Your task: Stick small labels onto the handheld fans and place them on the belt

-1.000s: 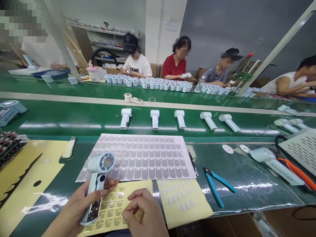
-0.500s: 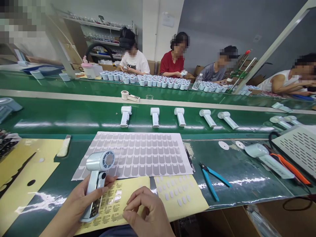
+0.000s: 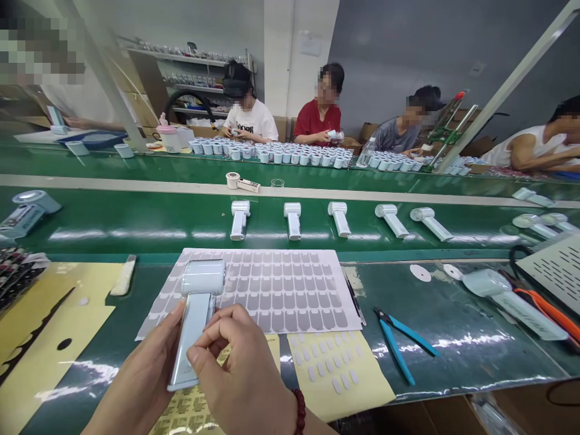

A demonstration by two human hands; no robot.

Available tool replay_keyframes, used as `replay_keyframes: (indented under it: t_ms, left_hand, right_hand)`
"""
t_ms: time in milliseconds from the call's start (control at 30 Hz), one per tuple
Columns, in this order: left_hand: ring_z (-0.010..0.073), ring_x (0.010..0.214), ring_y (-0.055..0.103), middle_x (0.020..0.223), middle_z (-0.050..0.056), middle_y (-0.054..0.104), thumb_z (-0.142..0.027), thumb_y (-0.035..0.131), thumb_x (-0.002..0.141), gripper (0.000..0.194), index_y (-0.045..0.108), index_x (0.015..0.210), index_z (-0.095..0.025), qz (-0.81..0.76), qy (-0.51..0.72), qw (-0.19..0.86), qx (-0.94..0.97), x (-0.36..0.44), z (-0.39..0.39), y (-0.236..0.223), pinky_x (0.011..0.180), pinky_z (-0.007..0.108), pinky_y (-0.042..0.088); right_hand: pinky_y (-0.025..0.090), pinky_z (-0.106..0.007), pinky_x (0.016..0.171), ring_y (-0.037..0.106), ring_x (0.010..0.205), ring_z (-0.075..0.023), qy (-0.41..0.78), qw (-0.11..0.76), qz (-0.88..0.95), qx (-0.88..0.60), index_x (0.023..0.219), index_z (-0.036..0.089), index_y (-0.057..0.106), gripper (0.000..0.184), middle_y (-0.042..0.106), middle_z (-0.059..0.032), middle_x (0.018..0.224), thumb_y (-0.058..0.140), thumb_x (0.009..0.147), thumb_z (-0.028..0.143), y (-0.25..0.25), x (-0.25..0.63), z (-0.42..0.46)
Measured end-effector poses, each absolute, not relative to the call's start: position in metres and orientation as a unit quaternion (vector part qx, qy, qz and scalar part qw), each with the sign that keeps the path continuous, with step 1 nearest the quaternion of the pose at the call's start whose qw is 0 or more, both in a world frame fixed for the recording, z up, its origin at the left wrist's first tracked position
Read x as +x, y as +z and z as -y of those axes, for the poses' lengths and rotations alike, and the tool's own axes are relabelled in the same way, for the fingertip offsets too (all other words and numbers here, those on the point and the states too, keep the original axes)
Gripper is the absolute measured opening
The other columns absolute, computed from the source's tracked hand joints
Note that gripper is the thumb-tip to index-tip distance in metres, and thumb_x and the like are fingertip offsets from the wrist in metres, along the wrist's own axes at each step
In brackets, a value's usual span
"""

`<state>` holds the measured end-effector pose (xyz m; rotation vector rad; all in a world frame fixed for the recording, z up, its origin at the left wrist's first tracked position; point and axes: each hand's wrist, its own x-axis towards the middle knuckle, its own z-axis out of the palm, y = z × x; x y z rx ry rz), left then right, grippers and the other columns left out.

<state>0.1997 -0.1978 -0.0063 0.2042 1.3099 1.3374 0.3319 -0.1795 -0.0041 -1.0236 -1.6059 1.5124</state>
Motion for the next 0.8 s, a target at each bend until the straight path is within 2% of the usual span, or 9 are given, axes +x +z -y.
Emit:
replay_keyframes:
  t_ms: [167, 400, 500, 567, 667, 800]
  left_hand:
    - [0.0222, 0.105, 0.067, 0.113, 0.004, 0.072, -0.038, 0.071, 0.083, 0.035, 0.069, 0.116, -0.026, -0.580, 0.582, 0.566, 0.068, 0.200, 0.192, -0.008, 0.070, 0.022, 0.056]
    - [0.0227, 0.095, 0.069, 0.101, 0.004, 0.074, -0.041, 0.073, 0.081, 0.036, 0.071, 0.113, -0.024, -0.563, 0.590, 0.573, 0.081, 0.201, 0.186, -0.010, 0.070, 0.025, 0.057]
    - [0.0248, 0.100, 0.068, 0.100, 0.004, 0.074, -0.044, 0.070, 0.082, 0.035, 0.072, 0.111, -0.026, -0.525, 0.590, 0.609, 0.076, 0.200, 0.187, -0.008, 0.073, 0.028, 0.057]
    - [0.0274, 0.105, 0.066, 0.104, 0.005, 0.073, -0.048, 0.073, 0.078, 0.041, 0.072, 0.112, -0.026, -0.500, 0.582, 0.637, 0.076, 0.201, 0.189, -0.005, 0.078, 0.031, 0.058]
    - [0.0315, 0.115, 0.062, 0.113, 0.006, 0.072, -0.037, 0.086, 0.064, 0.055, 0.070, 0.116, -0.026, -0.480, 0.582, 0.646, 0.120, 0.203, 0.193, -0.001, 0.087, 0.035, 0.056]
    - [0.0357, 0.124, 0.056, 0.125, 0.007, 0.068, -0.019, 0.090, 0.053, 0.072, 0.068, 0.121, -0.028, -0.476, 0.553, 0.659, 0.183, 0.198, 0.196, -0.002, 0.091, 0.037, 0.055]
  right_hand:
    - [0.035, -0.018, 0.047, 0.052, 0.069, -0.0084, 0.589, 0.340, 0.619, -0.393, 0.072, 0.020, 0.062, 0.012, 0.051, 0.0003, 0.095, 0.062, 0.081, 0.012, -0.002, 0.330, 0.173]
    - [0.040, -0.018, 0.050, 0.054, 0.070, -0.0089, 0.542, 0.344, 0.653, -0.402, 0.072, 0.019, 0.058, 0.015, 0.053, -0.0003, 0.096, 0.061, 0.081, 0.008, 0.000, 0.325, 0.169]
    - [0.041, -0.020, 0.052, 0.052, 0.066, -0.0079, 0.495, 0.360, 0.681, -0.401, 0.073, 0.019, 0.055, 0.018, 0.053, 0.0001, 0.096, 0.059, 0.080, 0.004, -0.003, 0.325, 0.168]
    - [0.041, -0.022, 0.054, 0.051, 0.065, -0.0072, 0.481, 0.367, 0.694, -0.390, 0.074, 0.020, 0.055, 0.018, 0.052, 0.0008, 0.097, 0.058, 0.081, 0.004, -0.004, 0.327, 0.166]
    - [0.041, -0.022, 0.056, 0.051, 0.065, -0.0072, 0.506, 0.372, 0.682, -0.376, 0.075, 0.020, 0.060, 0.016, 0.052, 0.0019, 0.095, 0.061, 0.083, 0.007, -0.003, 0.332, 0.161]
    - [0.045, -0.022, 0.061, 0.055, 0.072, -0.0102, 0.573, 0.371, 0.624, -0.380, 0.070, 0.021, 0.065, 0.014, 0.054, 0.0024, 0.091, 0.067, 0.079, 0.010, -0.001, 0.336, 0.155]
